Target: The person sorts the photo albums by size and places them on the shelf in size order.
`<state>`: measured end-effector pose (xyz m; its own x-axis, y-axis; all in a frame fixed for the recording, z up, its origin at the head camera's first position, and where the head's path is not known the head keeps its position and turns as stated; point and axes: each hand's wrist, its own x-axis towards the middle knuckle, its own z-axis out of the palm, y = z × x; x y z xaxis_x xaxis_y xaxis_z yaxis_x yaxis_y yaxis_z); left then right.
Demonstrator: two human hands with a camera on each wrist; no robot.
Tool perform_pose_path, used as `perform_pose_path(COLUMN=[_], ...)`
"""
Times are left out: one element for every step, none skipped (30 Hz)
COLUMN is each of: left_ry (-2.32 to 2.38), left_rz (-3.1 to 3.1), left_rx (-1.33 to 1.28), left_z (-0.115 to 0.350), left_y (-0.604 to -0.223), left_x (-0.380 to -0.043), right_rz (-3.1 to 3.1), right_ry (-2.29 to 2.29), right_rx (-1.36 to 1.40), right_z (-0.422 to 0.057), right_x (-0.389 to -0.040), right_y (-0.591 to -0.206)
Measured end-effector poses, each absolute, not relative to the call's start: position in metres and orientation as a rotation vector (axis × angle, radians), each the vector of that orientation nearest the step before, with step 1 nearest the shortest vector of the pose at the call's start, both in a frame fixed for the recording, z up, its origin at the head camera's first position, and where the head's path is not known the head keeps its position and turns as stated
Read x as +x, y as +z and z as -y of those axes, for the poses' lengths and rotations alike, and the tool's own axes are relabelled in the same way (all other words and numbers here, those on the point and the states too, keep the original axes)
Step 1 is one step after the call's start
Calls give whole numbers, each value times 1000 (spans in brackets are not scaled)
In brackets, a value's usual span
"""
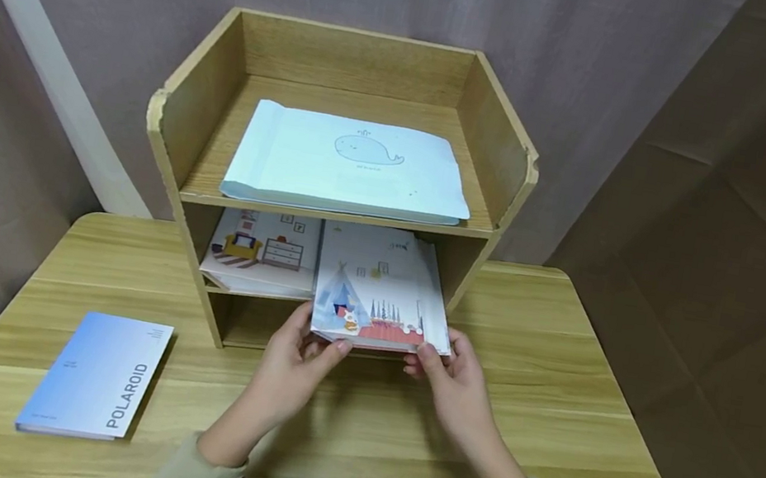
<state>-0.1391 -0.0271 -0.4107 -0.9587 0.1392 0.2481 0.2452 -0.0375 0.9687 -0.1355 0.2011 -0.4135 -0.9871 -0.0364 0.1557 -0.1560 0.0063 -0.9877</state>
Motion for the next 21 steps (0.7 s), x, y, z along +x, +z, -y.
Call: perform_pose_path(left_ry=[-2175,-2176,-2174,-2169,-2163,-2155,-2146,-2139,-2133,-2128,-2128,-2128,-2129,-2132,-2133,-2130,-2129,-2128,-2125,-2122,-2115], left_rz=[2126,2129,2132,2134,2137,2140,2145,2148,2148,2148,2145,2143,2138,2131,2130,2130,2125,2122,2120,2119,2120], left_rx=[-421,-417,-417,-419,-420,-423,-428,-431,-433,-431,-427,-421,-410,-396,-381,-366,-357,-350,-342,-335,-328], left_z=[27,27,27,27,27,27,27,27,27,27,27,27,26,26,26,26,27,27,27,27,27], left_y=[-411,-411,-411,-411,-411,-411,-411,-411,-411,-411,-411,-410,-410,-409,-409,-409,-409,-410,-410,-410,-411], left_x=[-140,-141,-141,-141,-141,-141,-141,-141,-140,-140,-140,-140,-140,-140,-140,-140,-140,-141,-141,-142,-142], right_rz=[2164,2162,2164,2166,2161,2159,2154,2145,2138,2128,2119,2115,2116,2118,2124,2129,2133,2136,2138,2135,2132], right_ry=[2145,2144,2139,2137,2138,2137,2137,2138,2141,2148,2152,2154,2153,2151,2150,2146,2143,2141,2140,2142,2146], right_rx=[206,208,212,217,230,246,264,289,312,334,355,369,378,383,376,374,368,363,357,351,346], right_z=[-201,-201,-201,-201,-201,-202,-203,-203,-204,-205,-205,-206,-206,-206,-206,-206,-206,-205,-205,-204,-204], right_x=[-136,-137,-137,-138,-138,-137,-137,-137,-136,-136,-136,-136,-136,-137,-137,-138,-138,-139,-140,-141,-142], right_y=[-413,-413,-413,-414,-415,-415,-416,-417,-418,-420,-421,-421,-422,-422,-422,-422,-423,-423,-423,-423,-423])
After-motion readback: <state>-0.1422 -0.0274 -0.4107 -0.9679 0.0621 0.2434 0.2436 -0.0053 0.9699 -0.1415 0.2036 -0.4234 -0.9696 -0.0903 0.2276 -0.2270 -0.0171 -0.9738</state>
